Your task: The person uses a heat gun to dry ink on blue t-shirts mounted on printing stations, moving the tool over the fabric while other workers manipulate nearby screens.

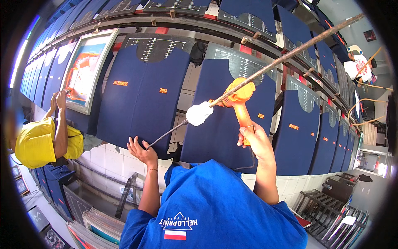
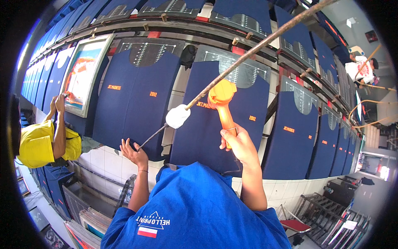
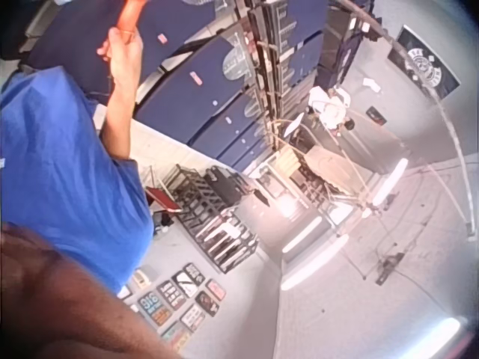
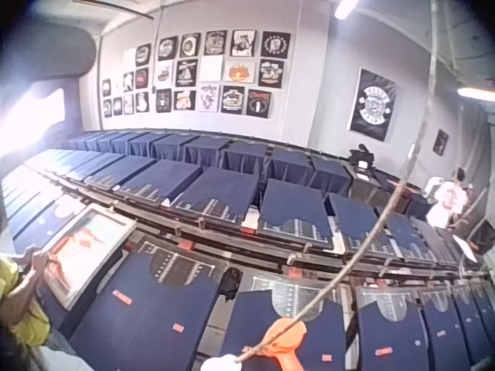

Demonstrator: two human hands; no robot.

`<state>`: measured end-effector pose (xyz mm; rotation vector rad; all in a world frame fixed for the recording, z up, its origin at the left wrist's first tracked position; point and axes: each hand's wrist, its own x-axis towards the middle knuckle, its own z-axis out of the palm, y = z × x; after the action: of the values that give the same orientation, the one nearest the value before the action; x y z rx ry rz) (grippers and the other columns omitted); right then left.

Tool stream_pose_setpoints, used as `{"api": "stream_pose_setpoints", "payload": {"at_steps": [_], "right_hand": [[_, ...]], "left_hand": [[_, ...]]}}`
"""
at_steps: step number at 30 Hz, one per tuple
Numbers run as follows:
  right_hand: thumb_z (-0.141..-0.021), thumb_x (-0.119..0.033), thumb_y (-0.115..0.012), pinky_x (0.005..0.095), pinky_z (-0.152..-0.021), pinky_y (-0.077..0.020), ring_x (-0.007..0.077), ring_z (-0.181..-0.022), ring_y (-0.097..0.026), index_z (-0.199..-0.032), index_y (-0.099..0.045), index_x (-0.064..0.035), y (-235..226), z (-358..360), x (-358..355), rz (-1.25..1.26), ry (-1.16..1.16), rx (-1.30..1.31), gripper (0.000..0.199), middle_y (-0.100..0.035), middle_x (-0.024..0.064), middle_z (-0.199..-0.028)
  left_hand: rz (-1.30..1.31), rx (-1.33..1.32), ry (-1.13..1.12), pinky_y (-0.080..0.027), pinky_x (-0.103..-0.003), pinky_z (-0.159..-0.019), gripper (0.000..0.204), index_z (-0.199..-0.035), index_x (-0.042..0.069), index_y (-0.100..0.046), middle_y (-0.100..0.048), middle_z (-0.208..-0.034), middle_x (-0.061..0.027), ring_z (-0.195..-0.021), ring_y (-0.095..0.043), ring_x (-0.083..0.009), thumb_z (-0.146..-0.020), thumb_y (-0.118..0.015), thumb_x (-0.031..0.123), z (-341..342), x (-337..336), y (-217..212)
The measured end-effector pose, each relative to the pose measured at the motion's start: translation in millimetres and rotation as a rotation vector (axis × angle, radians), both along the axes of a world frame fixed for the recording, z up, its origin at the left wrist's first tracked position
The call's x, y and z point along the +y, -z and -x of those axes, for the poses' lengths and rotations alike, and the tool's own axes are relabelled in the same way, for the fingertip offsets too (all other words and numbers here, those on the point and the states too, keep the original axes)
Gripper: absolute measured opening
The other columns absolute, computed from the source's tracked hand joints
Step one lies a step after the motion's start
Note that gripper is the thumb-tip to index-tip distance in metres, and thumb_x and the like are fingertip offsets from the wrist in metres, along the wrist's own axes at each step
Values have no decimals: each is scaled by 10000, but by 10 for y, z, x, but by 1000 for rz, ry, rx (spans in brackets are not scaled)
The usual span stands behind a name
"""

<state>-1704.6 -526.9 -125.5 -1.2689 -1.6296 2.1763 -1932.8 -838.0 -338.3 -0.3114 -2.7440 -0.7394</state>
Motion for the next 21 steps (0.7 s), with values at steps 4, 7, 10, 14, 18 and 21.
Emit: {"api": "stream_pose_setpoints", "payload": {"at_steps": [4, 7, 10, 14, 18, 21], "right_hand": [[-951, -243, -618, 233, -540, -451, 106, -611, -604, -1019, -571, -55, 27, -14, -26, -25, 9, 0, 205, -603, 6, -713], [-952, -246, -615, 234, -541, -452, 108, -610, -605, -1028, -569, -50, 3, -25, -21, -16, 17, -10, 215, -605, 11, -716], [-952, -254, -612, 237, -541, -453, 109, -608, -604, -1045, -574, -45, -15, -62, 9, -1, 37, -25, 231, -607, 13, -717], [-951, -245, -613, 236, -541, -452, 107, -610, -603, -1045, -574, -48, 4, -57, -17, -4, 52, -8, 221, -605, 13, -716], [-954, -223, -614, 236, -543, -453, 105, -617, -599, -1028, -568, -51, -14, -60, -16, -1, 67, -9, 193, -598, 9, -715], [-956, -207, -600, 239, -547, -455, 107, -619, -598, -1036, -567, -45, 5, -100, 23, 15, 68, -4, 184, -597, 10, -717]], "left_hand": [[-6, -8, 10, -243, -505, -1142, 366, -1251, 19, -565, -441, -1452, -158, -1388, -287, -397, -897, -546, 111, 14, -2, 7], [-4, -8, 4, -248, -511, -1136, 359, -1245, 14, -566, -442, -1450, -163, -1386, -289, -399, -901, -544, 114, 19, -2, 7], [11, -5, 2, -241, -490, -1146, 371, -1265, 21, -554, -441, -1454, -152, -1387, -293, -387, -902, -546, 99, 13, -8, 13], [-4, -2, 4, -235, -487, -1151, 377, -1262, 23, -558, -441, -1455, -151, -1391, -291, -384, -892, -549, 92, 12, -5, 2], [-3, -4, 1, -231, -483, -1156, 385, -1264, 28, -558, -440, -1457, -148, -1395, -289, -380, -883, -552, 82, 14, 10, -19], [2, -9, -1, -230, -481, -1157, 386, -1265, 30, -557, -441, -1457, -148, -1395, -290, -380, -882, -553, 81, 0, 12, -26]]}}
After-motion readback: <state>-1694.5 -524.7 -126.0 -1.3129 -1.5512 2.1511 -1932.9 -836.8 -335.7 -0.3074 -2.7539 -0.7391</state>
